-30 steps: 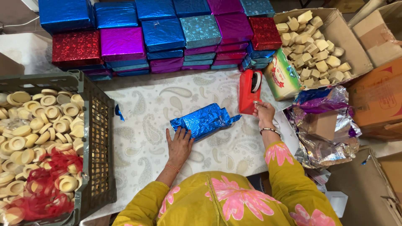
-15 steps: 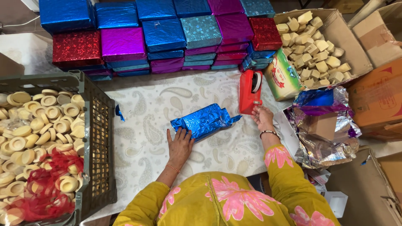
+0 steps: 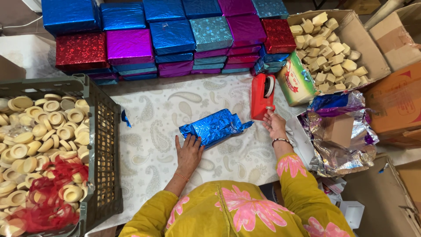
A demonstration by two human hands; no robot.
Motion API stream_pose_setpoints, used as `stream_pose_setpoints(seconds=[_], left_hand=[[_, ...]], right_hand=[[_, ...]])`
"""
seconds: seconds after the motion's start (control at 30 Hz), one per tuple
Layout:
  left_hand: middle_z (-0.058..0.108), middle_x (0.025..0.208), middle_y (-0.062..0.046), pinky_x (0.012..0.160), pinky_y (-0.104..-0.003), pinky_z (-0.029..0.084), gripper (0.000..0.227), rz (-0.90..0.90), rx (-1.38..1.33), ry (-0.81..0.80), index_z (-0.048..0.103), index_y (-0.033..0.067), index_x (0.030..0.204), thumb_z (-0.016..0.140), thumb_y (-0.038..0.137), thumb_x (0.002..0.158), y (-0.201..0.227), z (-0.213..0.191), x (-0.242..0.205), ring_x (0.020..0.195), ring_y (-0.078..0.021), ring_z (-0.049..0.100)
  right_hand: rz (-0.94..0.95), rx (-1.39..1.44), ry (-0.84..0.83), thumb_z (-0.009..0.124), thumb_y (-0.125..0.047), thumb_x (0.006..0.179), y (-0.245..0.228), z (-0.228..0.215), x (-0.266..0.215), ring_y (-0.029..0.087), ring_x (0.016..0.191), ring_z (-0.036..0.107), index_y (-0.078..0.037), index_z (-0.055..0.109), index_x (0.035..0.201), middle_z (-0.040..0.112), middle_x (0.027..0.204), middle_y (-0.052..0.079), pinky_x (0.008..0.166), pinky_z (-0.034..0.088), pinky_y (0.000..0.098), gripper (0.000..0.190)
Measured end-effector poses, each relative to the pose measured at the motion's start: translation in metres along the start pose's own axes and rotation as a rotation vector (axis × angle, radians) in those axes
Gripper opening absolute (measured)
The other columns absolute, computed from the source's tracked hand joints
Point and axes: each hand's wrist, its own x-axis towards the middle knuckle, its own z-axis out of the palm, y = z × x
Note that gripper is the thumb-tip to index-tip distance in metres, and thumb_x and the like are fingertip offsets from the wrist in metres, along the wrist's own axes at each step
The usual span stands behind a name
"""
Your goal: The person wraps a small box in blue foil and secures it with tape, then wraps a second pink and white box in blue foil.
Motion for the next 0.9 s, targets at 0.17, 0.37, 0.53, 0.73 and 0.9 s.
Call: stream_pose_setpoints(seconds=[0.17, 0.37, 0.53, 0.73, 0.9], left_hand=[[0.066, 0.126, -0.009, 0.119, -0.066, 0.013, 0.04, -0.003, -0.01, 0.005, 0.07, 0.0099, 0.124, 0.064, 0.035, 0.094, 0.0, 0.001, -0.001, 0.13, -0.0254, 0.054], [0.066, 0.126, -0.009, 0.119, -0.066, 0.012, 0.04, -0.002, -0.009, 0.01, 0.071, 0.0097, 0.124, 0.063, 0.035, 0.094, -0.001, 0.003, 0.0, 0.13, -0.0258, 0.054], [0.066, 0.126, -0.009, 0.119, -0.066, 0.011, 0.039, -0.005, -0.013, -0.007, 0.071, 0.0099, 0.124, 0.064, 0.035, 0.095, -0.001, 0.002, 0.0, 0.13, -0.0262, 0.054], [0.066, 0.127, -0.01, 0.119, -0.067, 0.011, 0.039, -0.01, -0.013, 0.013, 0.071, 0.0105, 0.124, 0.064, 0.035, 0.094, -0.001, 0.004, -0.001, 0.131, -0.0262, 0.054], [0.066, 0.124, -0.01, 0.118, -0.068, 0.012, 0.038, -0.004, -0.028, 0.038, 0.071, 0.0097, 0.122, 0.065, 0.033, 0.093, 0.0, 0.002, 0.0, 0.129, -0.0269, 0.054]], right_hand=[[-0.038, 0.027, -0.032, 0.074, -0.025, 0.093, 0.01, -0.005, 0.014, 0.015, 0.093, 0.069, -0.014, 0.067, 0.101, 0.073, 0.103, 0.0, 0.084, 0.057, 0.0394, 0.016], [-0.094, -0.016, -0.053, 0.072, -0.023, 0.095, 0.017, -0.008, 0.021, 0.014, 0.095, 0.067, -0.014, 0.066, 0.101, 0.072, 0.104, -0.001, 0.084, 0.057, 0.0399, 0.013], [-0.229, -0.153, -0.043, 0.07, -0.025, 0.097, 0.027, -0.011, 0.034, 0.01, 0.092, 0.063, -0.013, 0.068, 0.1, 0.072, 0.102, -0.001, 0.079, 0.056, 0.0368, 0.012], [-0.387, -0.217, 0.001, 0.069, -0.02, 0.097, 0.042, -0.018, 0.047, 0.01, 0.086, 0.067, -0.009, 0.07, 0.097, 0.074, 0.096, 0.0, 0.07, 0.054, 0.0303, 0.011], [-0.327, -0.316, 0.032, 0.07, -0.018, 0.097, 0.048, -0.019, 0.028, 0.011, 0.079, 0.067, -0.006, 0.073, 0.1, 0.073, 0.093, 0.002, 0.065, 0.055, 0.029, 0.013]])
